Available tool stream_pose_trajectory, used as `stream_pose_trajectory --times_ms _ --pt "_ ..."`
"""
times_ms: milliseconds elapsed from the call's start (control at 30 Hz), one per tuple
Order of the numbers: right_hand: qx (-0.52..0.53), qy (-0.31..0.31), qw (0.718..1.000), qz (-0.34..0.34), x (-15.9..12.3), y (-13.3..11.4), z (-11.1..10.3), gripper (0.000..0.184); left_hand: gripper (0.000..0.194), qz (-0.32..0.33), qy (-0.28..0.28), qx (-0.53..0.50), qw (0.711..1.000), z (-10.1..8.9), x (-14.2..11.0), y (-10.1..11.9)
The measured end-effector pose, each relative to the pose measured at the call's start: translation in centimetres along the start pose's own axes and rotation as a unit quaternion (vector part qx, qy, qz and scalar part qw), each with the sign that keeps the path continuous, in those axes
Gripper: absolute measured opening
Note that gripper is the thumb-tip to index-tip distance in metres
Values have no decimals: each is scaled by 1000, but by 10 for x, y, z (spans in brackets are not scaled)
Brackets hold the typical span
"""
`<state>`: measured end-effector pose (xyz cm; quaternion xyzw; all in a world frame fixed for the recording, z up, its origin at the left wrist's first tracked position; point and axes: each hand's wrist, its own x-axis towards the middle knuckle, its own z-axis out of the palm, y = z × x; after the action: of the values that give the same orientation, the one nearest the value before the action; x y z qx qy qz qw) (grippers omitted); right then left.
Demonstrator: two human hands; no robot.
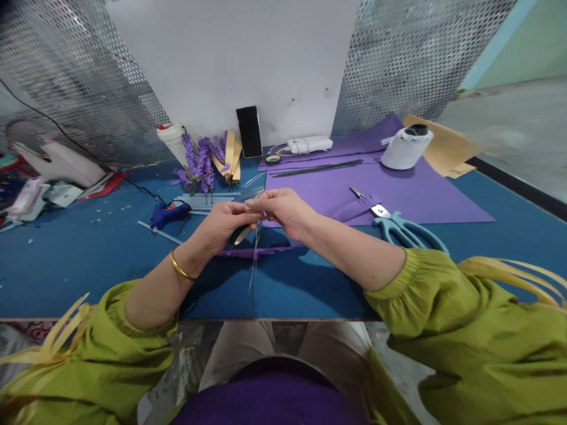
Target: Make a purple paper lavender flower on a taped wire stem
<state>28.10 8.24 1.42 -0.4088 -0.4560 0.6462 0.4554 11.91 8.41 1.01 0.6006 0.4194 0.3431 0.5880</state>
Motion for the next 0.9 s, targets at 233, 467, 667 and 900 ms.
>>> stream_pose_trajectory --times_ms 233,467,667,900 --pt "50 -63 997 -14 3 -2 -3 34 34 0 -4 -77 997 -3 4 -2" --pt "44 -23 999 -5 1 -4 -2 25 34 -11 -13 -55 998 -1 2 0" --pt "8 7 1000 -10 2 2 -1 35 37 -25 -3 -28 999 3 -1 4" --pt "37 -18 999 -19 3 4 1 39 33 -15 -10 -76 997 1 1 0"
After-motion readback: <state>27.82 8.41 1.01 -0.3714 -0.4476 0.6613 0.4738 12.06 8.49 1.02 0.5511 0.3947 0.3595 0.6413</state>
